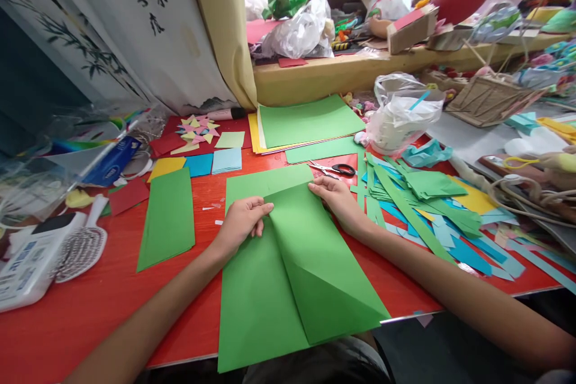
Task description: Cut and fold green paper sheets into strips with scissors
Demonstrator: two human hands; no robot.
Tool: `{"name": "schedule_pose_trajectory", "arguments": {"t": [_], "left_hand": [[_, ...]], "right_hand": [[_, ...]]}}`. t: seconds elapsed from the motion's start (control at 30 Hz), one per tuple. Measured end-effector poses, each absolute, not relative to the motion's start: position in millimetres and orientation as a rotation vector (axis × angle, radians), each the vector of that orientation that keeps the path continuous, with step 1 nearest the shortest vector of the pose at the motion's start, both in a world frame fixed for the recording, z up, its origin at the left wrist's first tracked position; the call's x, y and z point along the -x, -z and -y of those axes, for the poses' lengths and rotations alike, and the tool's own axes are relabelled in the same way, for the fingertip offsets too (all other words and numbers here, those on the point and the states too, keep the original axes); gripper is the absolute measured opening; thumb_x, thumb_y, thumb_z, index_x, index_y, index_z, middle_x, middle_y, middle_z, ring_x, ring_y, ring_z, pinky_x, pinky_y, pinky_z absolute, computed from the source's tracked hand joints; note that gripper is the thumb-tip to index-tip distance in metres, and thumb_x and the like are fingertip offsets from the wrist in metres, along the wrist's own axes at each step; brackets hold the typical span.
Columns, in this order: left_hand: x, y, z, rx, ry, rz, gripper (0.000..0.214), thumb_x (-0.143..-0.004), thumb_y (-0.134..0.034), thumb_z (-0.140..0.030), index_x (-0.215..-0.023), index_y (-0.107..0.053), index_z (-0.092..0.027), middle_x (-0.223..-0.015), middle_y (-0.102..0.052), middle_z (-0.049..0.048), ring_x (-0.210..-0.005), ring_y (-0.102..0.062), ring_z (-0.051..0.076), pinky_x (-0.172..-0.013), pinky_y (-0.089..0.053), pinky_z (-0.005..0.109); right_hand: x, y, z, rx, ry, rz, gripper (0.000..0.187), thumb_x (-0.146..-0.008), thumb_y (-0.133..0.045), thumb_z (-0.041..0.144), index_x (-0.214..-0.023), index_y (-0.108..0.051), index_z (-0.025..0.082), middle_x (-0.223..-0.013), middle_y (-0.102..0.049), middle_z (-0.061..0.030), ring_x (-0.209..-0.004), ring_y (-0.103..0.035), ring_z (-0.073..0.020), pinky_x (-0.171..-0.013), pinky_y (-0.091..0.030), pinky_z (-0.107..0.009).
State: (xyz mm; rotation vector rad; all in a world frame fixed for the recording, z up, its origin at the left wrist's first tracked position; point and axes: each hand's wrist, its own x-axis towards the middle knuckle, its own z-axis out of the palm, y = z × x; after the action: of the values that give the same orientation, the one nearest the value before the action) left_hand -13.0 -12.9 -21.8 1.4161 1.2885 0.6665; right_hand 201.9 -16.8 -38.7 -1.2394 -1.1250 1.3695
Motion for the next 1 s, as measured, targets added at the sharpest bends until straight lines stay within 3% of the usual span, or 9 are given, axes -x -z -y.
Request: {"name": "schedule_pose_trajectory", "arguments": {"t": [0.1, 0.2, 0.27, 0.4, 0.53, 0.67, 1.0], "left_hand": [[11.4, 21.7, 13.4, -1.418, -0.658, -1.305, 0.031, -0.078, -0.060, -0.041, -0.063, -0.047, -0.017, -0.034, -0.045, -0.0070, -0.033, -0.037, 0.005, -0.038, -0.027, 0.016], [10.6, 22.3, 13.3, -1.416, -0.648, -1.311, 0.030, -0.079, -0.058, -0.041, -0.063, -0.047, -0.018, -0.033, -0.046, -0.0068, -0.032, -0.037, 0.005, -0.037, -0.027, 0.016], [10.7, 23.4, 12.7, -1.420, -0.648, -1.300, 0.029, -0.079, -0.057, -0.039, -0.063, -0.047, -0.018, -0.034, -0.046, -0.0066, -0.032, -0.038, 0.006, -0.037, -0.027, 0.016], [12.8, 25.4, 9.3, -1.394, -0.665, -1.268, 0.024, -0.079, -0.056, -0.033, -0.063, -0.048, -0.018, -0.034, -0.048, -0.0059, -0.032, -0.042, 0.006, -0.036, -0.029, 0.017], [15.6, 23.8, 4.7, -1.301, -0.695, -1.257, 0.018, -0.079, -0.056, -0.031, -0.068, -0.052, -0.016, -0.035, -0.050, -0.0048, -0.032, -0.043, 0.007, -0.035, -0.028, 0.017], [14.1, 21.0, 3.9, -1.264, -0.731, -1.264, 0.018, -0.076, -0.059, -0.032, -0.072, -0.056, -0.015, -0.034, -0.048, -0.0051, -0.031, -0.041, 0.006, -0.035, -0.026, 0.016], [10.5, 20.3, 7.4, -1.261, -0.787, -1.265, 0.021, -0.073, -0.064, -0.034, -0.078, -0.058, -0.014, -0.035, -0.048, -0.0065, -0.032, -0.042, 0.006, -0.034, -0.027, 0.016]], "right_hand": [[-204.1, 37.2, 15.0, 1.279, -1.170, 1.275, 0.023, -0.083, -0.055, 0.037, -0.095, -0.054, 0.019, -0.098, -0.061, -0.0054, -0.087, -0.060, -0.0168, -0.076, -0.049, -0.031], [-203.8, 28.5, 11.9, 1.226, -0.733, 1.580, 0.034, -0.082, -0.059, 0.030, -0.113, -0.048, 0.020, -0.129, -0.047, -0.0112, -0.119, -0.048, -0.0205, -0.098, -0.042, -0.038], [-198.4, 20.5, 8.9, 1.142, -0.528, 1.841, 0.035, -0.084, -0.059, 0.027, -0.116, -0.047, 0.020, -0.132, -0.045, -0.0120, -0.124, -0.044, -0.0209, -0.103, -0.038, -0.040], [-171.2, 8.9, -1.8, 0.946, -0.505, 2.334, 0.026, -0.086, -0.057, 0.025, -0.110, -0.053, 0.014, -0.121, -0.054, -0.0144, -0.115, -0.051, -0.0229, -0.098, -0.041, -0.038], [-143.5, 2.9, -18.5, 1.006, -0.596, 2.472, 0.015, -0.087, -0.050, 0.013, -0.100, -0.058, 0.011, -0.107, -0.059, -0.0121, -0.095, -0.058, -0.0192, -0.081, -0.045, -0.031], [-138.3, -1.3, -30.1, 1.091, -0.641, 2.475, 0.010, -0.086, -0.051, 0.016, -0.087, -0.060, 0.012, -0.089, -0.064, -0.0077, -0.080, -0.056, -0.0157, -0.070, -0.038, -0.025], [-143.2, 4.3, -25.5, 1.186, -0.399, 2.471, 0.011, -0.087, -0.046, 0.019, -0.083, -0.056, 0.016, -0.085, -0.065, -0.0044, -0.071, -0.054, -0.0147, -0.057, -0.026, -0.024]]}}
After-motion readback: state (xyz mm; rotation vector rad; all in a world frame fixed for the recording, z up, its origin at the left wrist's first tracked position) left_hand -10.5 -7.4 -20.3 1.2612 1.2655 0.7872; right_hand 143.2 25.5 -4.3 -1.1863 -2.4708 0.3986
